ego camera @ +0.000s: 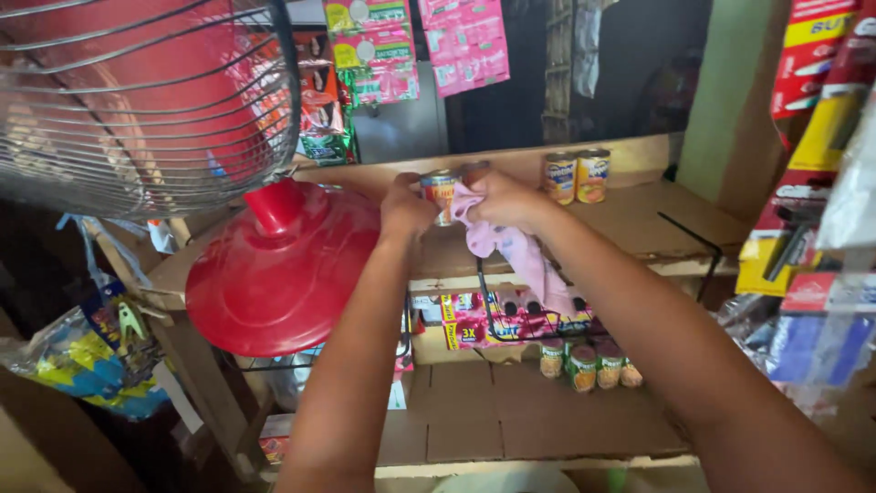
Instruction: The recorder takes canned goods out of a cardboard box, wipes them with a pink cloth, and arranges them neatly on a shop shelf.
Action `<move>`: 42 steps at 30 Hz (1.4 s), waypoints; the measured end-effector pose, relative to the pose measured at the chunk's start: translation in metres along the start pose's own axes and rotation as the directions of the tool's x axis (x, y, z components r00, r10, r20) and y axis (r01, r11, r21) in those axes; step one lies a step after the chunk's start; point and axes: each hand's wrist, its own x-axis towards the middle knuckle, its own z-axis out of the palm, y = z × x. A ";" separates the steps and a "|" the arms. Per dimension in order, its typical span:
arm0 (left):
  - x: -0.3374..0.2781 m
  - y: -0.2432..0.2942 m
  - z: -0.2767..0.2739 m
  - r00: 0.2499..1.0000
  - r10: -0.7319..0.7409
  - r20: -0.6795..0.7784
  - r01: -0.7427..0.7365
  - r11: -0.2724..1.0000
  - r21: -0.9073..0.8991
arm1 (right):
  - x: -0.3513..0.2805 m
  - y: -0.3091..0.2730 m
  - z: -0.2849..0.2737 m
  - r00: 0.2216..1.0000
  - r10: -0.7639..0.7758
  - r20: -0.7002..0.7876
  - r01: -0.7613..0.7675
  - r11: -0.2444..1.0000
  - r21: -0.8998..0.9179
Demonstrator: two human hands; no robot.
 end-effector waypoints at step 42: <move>0.100 -0.030 0.031 0.998 0.035 0.048 -0.059 0.673 0.737 | 0.082 0.087 0.035 0.982 -0.099 0.161 0.096 0.995 0.026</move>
